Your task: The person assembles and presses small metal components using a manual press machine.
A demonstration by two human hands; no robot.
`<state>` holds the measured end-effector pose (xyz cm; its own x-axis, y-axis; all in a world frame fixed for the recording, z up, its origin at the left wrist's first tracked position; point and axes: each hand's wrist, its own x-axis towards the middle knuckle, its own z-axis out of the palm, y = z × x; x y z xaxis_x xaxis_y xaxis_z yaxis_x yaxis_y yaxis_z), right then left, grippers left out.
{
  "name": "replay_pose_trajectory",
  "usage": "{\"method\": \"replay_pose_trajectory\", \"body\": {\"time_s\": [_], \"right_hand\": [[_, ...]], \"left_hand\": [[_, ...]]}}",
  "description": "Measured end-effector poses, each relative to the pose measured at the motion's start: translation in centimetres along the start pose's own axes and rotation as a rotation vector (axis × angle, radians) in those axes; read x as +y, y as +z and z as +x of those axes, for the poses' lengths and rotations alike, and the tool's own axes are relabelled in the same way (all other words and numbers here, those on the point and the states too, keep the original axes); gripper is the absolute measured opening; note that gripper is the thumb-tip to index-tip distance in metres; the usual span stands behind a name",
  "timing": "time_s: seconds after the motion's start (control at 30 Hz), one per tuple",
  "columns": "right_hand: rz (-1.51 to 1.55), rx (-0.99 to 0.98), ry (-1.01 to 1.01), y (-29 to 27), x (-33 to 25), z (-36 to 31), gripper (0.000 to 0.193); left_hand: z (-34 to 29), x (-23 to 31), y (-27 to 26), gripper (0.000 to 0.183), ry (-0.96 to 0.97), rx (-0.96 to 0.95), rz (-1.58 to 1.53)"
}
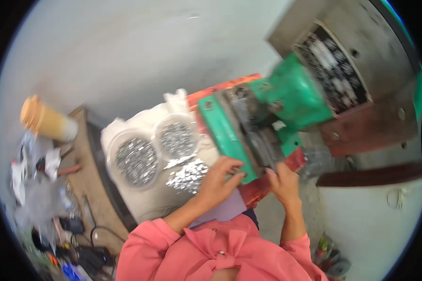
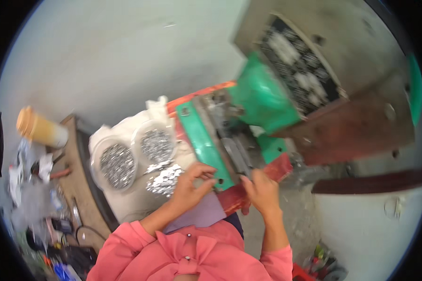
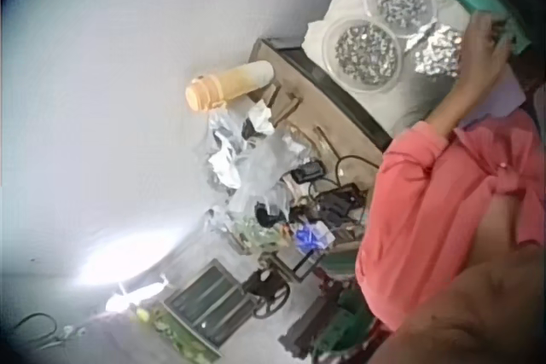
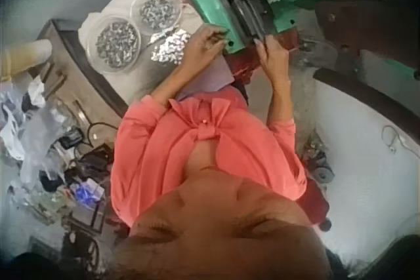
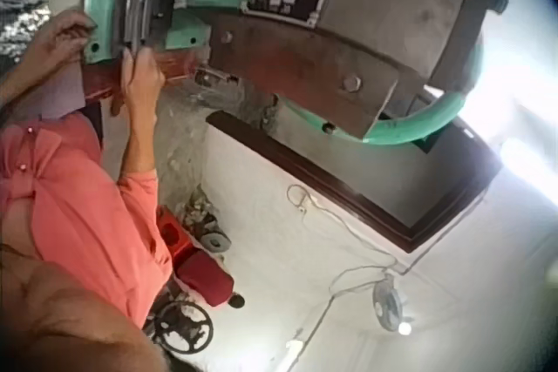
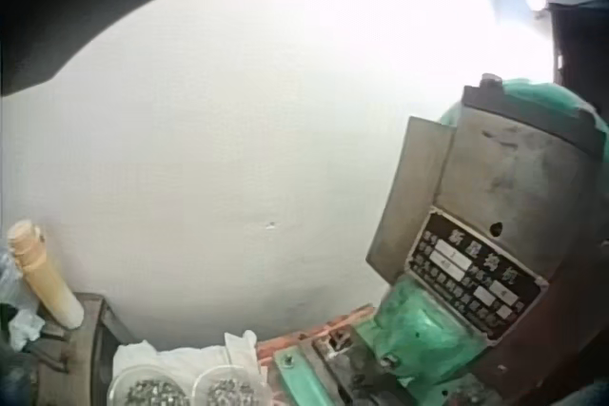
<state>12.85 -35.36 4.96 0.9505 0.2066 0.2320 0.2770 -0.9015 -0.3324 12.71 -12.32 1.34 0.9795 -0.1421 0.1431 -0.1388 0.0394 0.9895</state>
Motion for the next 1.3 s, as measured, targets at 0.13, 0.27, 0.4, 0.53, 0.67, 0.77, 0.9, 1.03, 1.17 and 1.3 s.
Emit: {"method": "replay_pose_trajectory", "body": {"time_s": [0.13, 0.27, 0.4, 0.53, 0.67, 0.77, 0.9, 1.03, 1.17, 1.3], "right_hand": [[0.089, 0.037, 0.234, -3.7, 0.5, -5.4, 0.016], [0.293, -0.062, 0.206, -6.8, -2.1, -6.8, 0.01], [0.206, -0.239, -0.143, -6.5, -5.3, -3.5, 0.017], [0.281, -0.384, -0.443, -3.5, -9.1, 3.4, 0.025], [0.817, -0.625, -0.263, 1.5, -12.7, 9.2, 0.025], [1.269, -0.756, 0.014, 4.5, -17.4, 11.4, 0.026], [1.518, -0.858, 0.286, 8.1, -21.7, 12.0, 0.029], [1.294, -0.847, 0.169, 9.6, -23.7, 12.6, 0.035], [1.194, -0.806, 0.08, 10.1, -24.6, 12.5, 0.033], [1.237, -0.787, 0.215, 9.8, -25.4, 11.9, 0.032]], "left_hand": [[-1.7, 1.6, -0.5, 0.023, -0.102, -0.012, -0.148], [-2.7, 3.5, -1.6, 0.024, -0.288, -0.118, -0.461], [-2.9, 5.0, -4.0, 0.03, -0.279, -0.179, -0.422], [-4.3, 5.5, -9.6, 0.029, -0.402, -0.148, -0.339], [-6.5, 7.5, -13.8, 0.023, -0.373, 0.099, -0.321], [-7.4, 7.5, -15.4, 0.023, -0.37, 0.279, -0.393], [-8.4, 6.7, -16.4, 0.033, -0.332, 0.43, -0.409], [-8.6, 5.5, -17.6, 0.033, -0.317, 0.472, -0.35], [-8.8, 5.2, -18.3, 0.033, -0.36, 0.471, -0.356], [-9.0, 5.4, -18.2, 0.033, -0.384, 0.487, -0.398]]}}
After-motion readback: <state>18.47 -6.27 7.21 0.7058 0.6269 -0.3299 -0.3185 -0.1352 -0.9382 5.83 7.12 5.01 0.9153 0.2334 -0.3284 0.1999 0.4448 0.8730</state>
